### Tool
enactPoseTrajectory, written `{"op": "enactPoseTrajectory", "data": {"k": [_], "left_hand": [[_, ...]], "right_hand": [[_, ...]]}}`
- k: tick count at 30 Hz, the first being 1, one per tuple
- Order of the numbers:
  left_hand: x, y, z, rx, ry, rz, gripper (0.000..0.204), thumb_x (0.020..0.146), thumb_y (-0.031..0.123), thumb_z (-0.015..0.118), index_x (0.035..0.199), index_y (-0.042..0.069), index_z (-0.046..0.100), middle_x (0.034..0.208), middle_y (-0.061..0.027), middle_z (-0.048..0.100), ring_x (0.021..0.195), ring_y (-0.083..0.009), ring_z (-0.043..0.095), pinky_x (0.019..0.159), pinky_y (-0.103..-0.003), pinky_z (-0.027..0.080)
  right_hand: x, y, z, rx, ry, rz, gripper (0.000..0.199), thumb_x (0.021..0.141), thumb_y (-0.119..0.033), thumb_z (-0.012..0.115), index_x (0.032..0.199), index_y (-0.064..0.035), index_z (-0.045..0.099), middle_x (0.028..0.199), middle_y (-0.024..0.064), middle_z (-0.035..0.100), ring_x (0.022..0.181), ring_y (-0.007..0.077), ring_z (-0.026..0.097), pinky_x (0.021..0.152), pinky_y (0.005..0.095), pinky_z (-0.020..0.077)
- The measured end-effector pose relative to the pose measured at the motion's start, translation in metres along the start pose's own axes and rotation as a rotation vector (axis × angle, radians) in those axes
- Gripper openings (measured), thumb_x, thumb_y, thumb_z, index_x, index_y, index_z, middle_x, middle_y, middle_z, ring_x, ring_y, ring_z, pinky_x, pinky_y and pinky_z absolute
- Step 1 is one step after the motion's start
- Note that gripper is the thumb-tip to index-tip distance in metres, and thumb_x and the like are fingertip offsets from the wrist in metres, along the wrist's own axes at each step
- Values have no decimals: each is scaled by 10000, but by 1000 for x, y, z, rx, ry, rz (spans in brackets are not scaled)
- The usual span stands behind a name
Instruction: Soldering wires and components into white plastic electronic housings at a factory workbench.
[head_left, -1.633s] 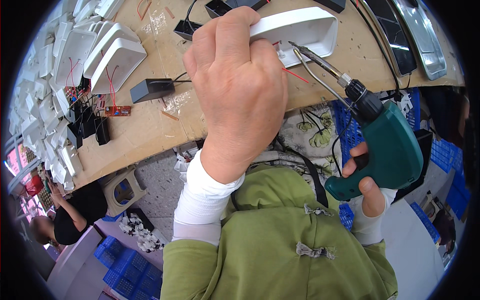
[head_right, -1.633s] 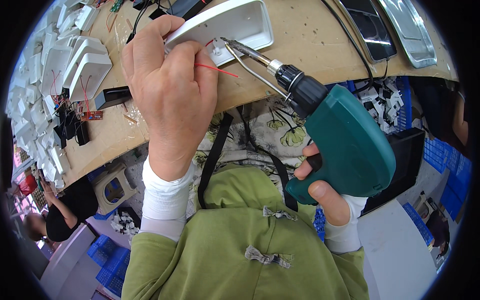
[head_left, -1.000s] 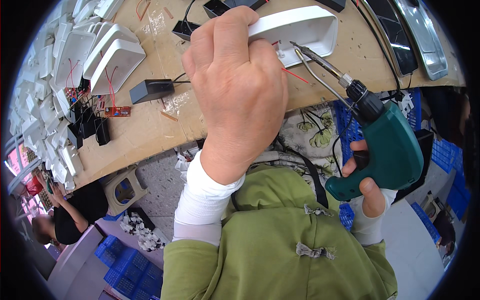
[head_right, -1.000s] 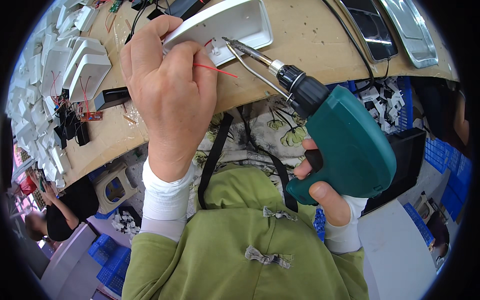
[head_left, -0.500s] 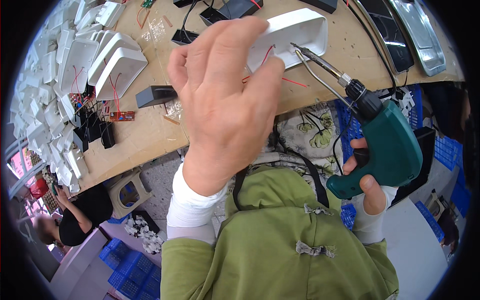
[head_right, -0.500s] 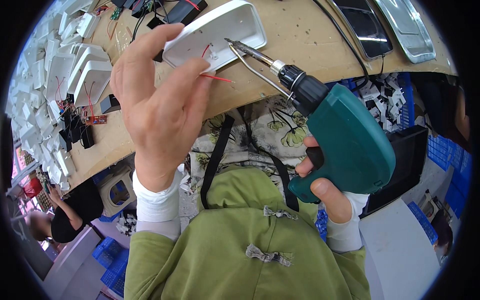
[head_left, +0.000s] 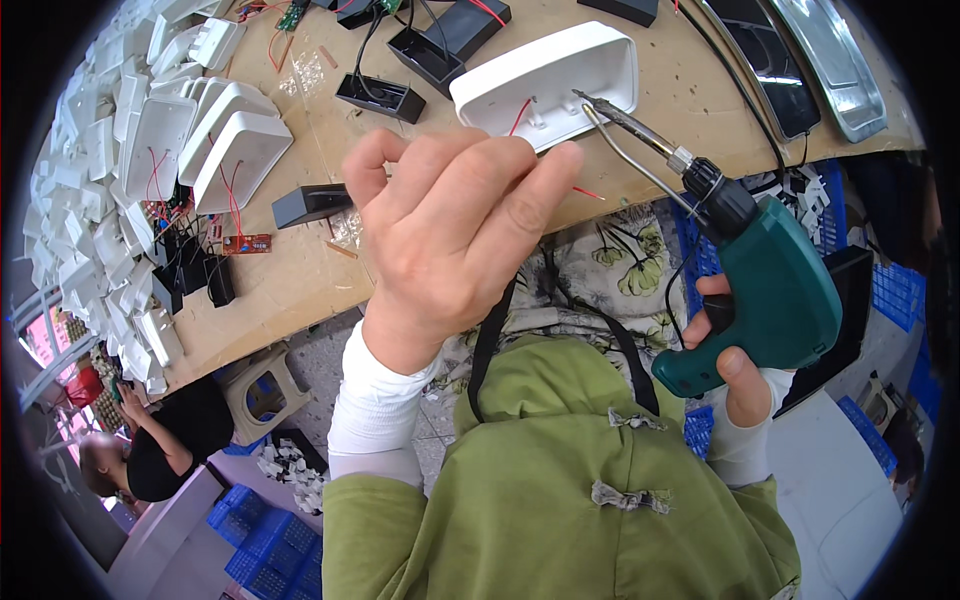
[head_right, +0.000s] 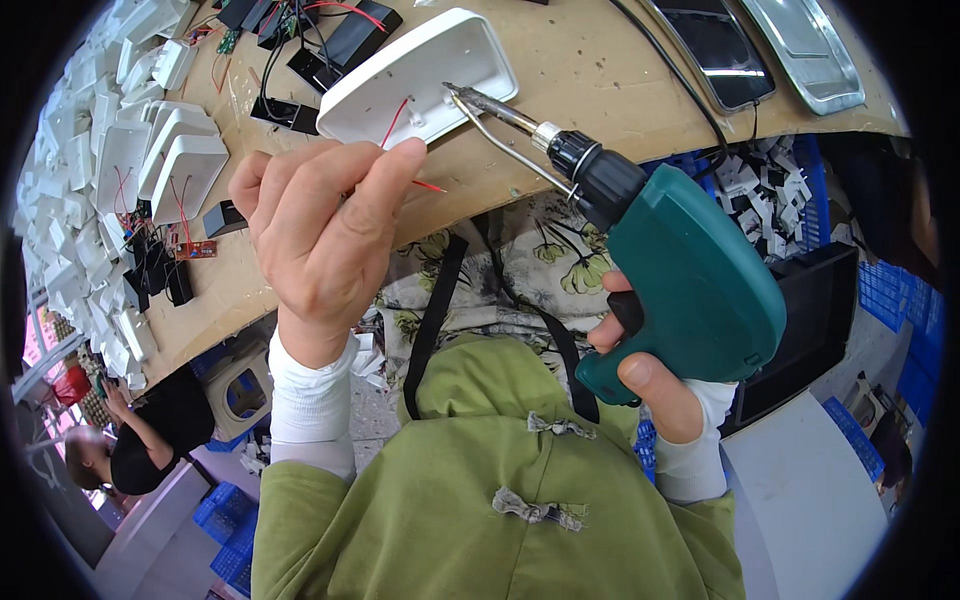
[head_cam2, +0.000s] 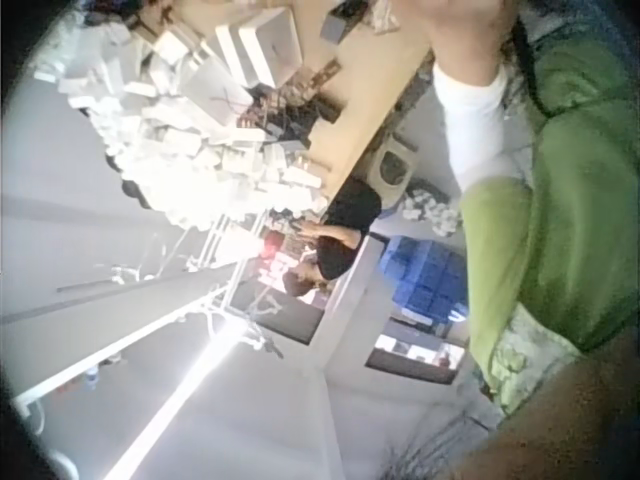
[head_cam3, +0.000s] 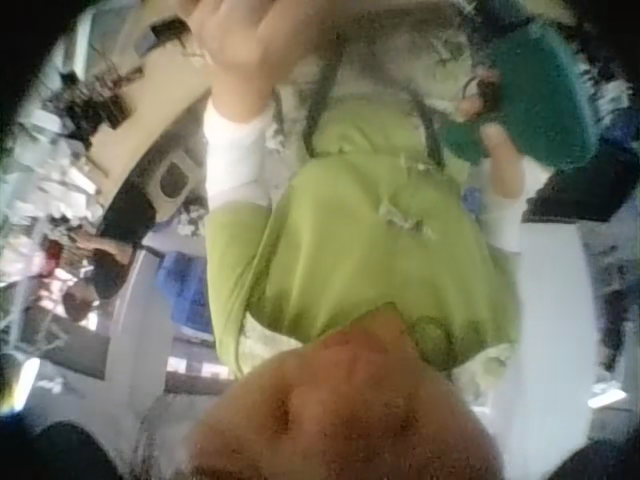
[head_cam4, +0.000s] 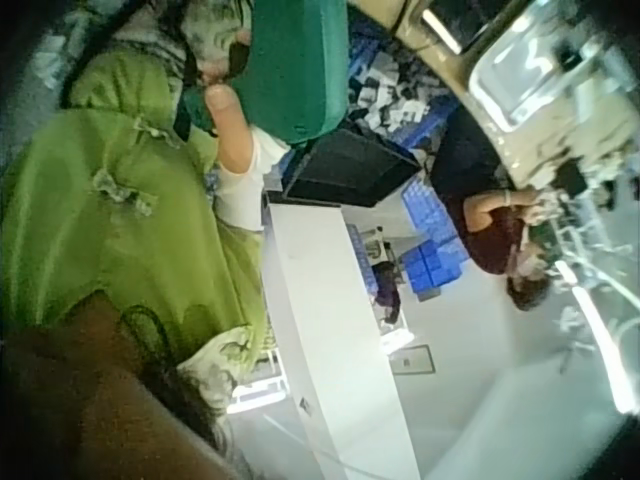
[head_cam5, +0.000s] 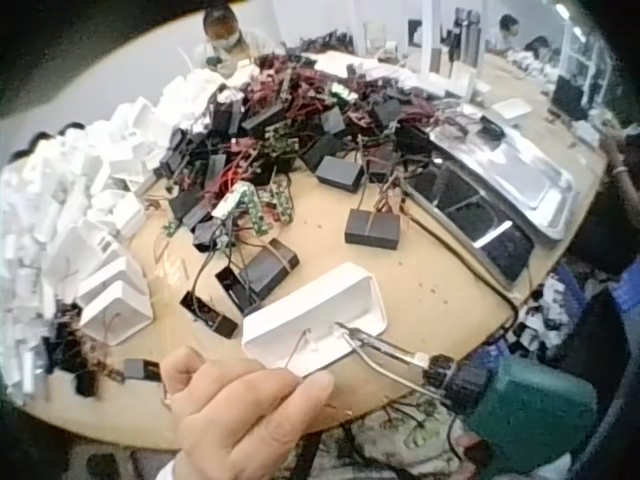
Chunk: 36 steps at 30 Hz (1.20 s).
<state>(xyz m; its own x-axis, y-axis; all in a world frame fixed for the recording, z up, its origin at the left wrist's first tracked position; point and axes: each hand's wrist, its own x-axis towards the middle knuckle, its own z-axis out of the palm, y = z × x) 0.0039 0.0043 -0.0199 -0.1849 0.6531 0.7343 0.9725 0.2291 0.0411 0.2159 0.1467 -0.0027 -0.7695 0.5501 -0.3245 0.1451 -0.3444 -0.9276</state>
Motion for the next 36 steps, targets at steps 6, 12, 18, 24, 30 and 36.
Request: {"op": "enactPoseTrajectory", "data": {"k": [6, 12, 18, 24, 30, 36], "left_hand": [[4, 3, -10, -101, -133, -84, 324, 580, 13, 639, 884, 125, 650, 762, 12, 569, 722, -152, 532, 681, -281, 317], [-3, 1, -3, -38, -34, -42, 292, 563, 128, 625, 855, 126, 639, 732, 27, 558, 675, -127, 526, 655, -297, 287], [-4, -1, -3, -210, 60, -90, 281, 547, 96, 646, 827, 117, 653, 702, 29, 548, 642, -137, 512, 620, -287, 265], [-3, 0, -5, -267, 42, -159, 286, 530, 97, 676, 815, 119, 655, 677, 33, 540, 614, -132, 492, 628, -284, 245], [5, 6, -7, -90, 1, -196, 156, 655, 52, 691, 797, 74, 632, 761, -9, 567, 684, -161, 500, 680, -280, 291], [11, 3, 1, 124, 82, -221, 117, 657, 72, 688, 753, 78, 622, 980, -56, 589, 815, -178, 508, 745, -282, 319]], "right_hand": [[0, 0, 1, -6, 24, 4, 619, 676, -176, 652, 1197, 46, 402, 1059, 161, 538, 753, 171, 582, 647, 287, 492], [0, 0, 1, -22, 8, 3, 607, 680, -186, 650, 1188, 45, 413, 1061, 165, 538, 749, 170, 583, 641, 286, 492], [1, 0, 1, -23, 5, -17, 600, 680, -194, 657, 1177, 50, 423, 1059, 169, 540, 745, 173, 585, 640, 287, 491], [1, 1, 1, -13, 2, -24, 610, 683, -192, 661, 1183, 53, 414, 1056, 174, 540, 741, 177, 585, 633, 290, 493], [2, 0, 3, 5, 0, -28, 609, 687, -187, 659, 1187, 56, 408, 1056, 177, 537, 740, 177, 584, 629, 287, 493], [3, -2, 7, 1, 33, -37, 631, 661, -181, 669, 1189, 49, 411, 1030, 167, 550, 720, 167, 581, 618, 273, 487]]}}
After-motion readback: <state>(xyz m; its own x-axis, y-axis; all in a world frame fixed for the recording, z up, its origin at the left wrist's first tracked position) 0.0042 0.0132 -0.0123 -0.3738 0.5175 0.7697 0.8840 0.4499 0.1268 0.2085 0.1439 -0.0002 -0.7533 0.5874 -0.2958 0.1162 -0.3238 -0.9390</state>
